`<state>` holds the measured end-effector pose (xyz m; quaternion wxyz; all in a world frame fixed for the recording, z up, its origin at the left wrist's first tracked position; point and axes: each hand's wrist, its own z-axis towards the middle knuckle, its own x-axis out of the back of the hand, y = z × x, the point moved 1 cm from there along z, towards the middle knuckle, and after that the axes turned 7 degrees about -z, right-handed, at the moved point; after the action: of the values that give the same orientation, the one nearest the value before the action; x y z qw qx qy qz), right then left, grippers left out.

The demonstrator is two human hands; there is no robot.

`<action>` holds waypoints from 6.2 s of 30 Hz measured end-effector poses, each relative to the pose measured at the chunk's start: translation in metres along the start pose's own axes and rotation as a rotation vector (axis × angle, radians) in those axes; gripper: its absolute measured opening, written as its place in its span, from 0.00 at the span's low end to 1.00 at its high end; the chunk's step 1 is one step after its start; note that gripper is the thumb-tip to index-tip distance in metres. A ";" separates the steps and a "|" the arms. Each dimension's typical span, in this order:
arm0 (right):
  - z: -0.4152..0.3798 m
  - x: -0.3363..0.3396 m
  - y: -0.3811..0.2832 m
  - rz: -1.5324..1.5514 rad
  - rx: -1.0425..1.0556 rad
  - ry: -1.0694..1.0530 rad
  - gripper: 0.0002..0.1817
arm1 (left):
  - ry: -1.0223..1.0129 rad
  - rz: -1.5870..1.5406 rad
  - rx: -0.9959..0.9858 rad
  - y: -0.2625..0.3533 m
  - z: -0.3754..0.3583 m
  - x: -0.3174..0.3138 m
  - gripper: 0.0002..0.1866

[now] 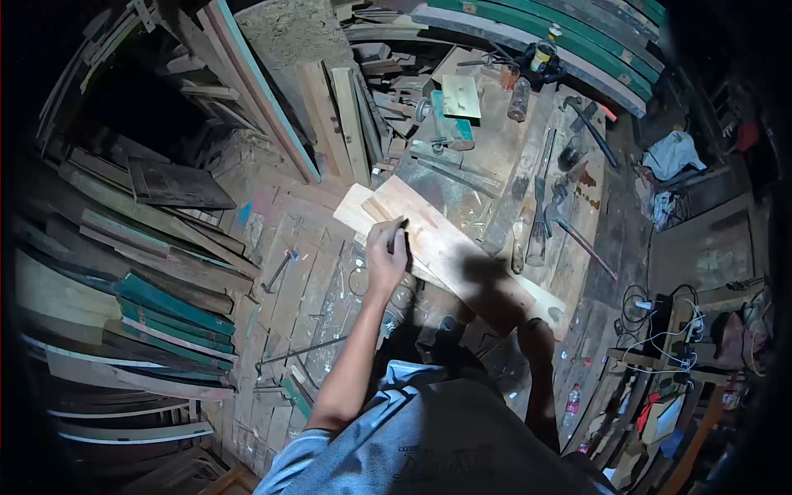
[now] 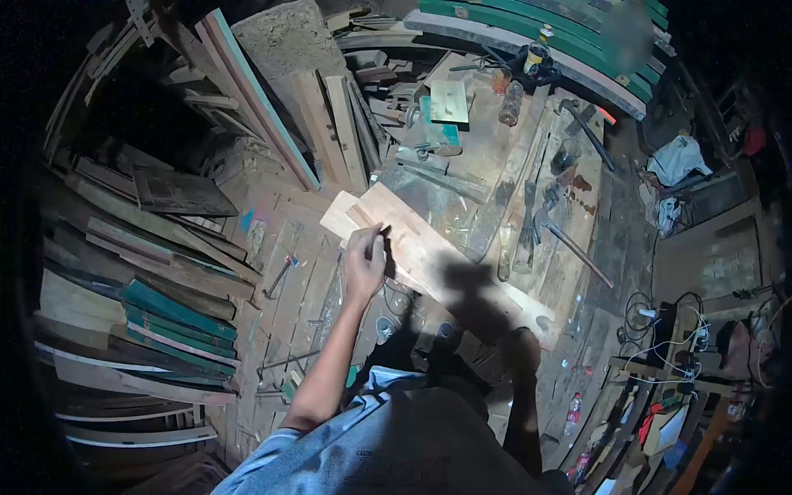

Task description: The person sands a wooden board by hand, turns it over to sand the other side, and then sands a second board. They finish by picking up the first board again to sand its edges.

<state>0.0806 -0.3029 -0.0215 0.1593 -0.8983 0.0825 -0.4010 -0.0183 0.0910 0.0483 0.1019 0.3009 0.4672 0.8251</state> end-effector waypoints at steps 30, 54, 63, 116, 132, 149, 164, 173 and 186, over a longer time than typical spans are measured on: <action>-0.075 0.290 -0.404 0.218 1.352 0.858 0.27 | -0.180 -0.633 0.422 0.018 0.049 -0.017 0.16; 0.011 0.304 -0.374 0.209 1.344 0.736 0.22 | 0.082 -0.386 0.300 -0.019 0.014 0.040 0.16; 0.012 0.310 -0.358 0.305 1.265 0.664 0.22 | -0.036 -0.382 0.331 0.001 0.014 0.017 0.18; -0.138 0.374 -0.241 1.234 1.295 1.425 0.13 | -0.764 -0.036 -0.393 0.006 -0.087 -0.027 0.16; -0.394 0.217 0.090 0.310 0.013 2.217 0.24 | -0.591 0.475 -0.088 -0.110 0.099 0.007 0.29; -0.145 0.114 -0.004 1.800 0.291 1.279 0.40 | -0.736 0.323 -0.191 -0.116 0.096 0.049 0.24; 0.049 -0.088 -0.130 2.082 -0.073 0.922 0.39 | -0.559 -0.225 -0.397 -0.034 0.010 0.058 0.28; 0.014 -0.099 -0.141 1.752 -0.145 0.997 0.24 | -0.884 0.116 -0.407 -0.066 0.033 0.070 0.27; -0.033 -0.039 -0.184 0.640 0.332 0.995 0.12 | -1.242 0.391 -0.135 -0.044 -0.034 0.019 0.27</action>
<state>0.0337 -0.1271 0.0374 0.3521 -0.4974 0.3490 -0.7120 -0.0586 0.0999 0.0062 0.2196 0.7938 0.2051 0.5287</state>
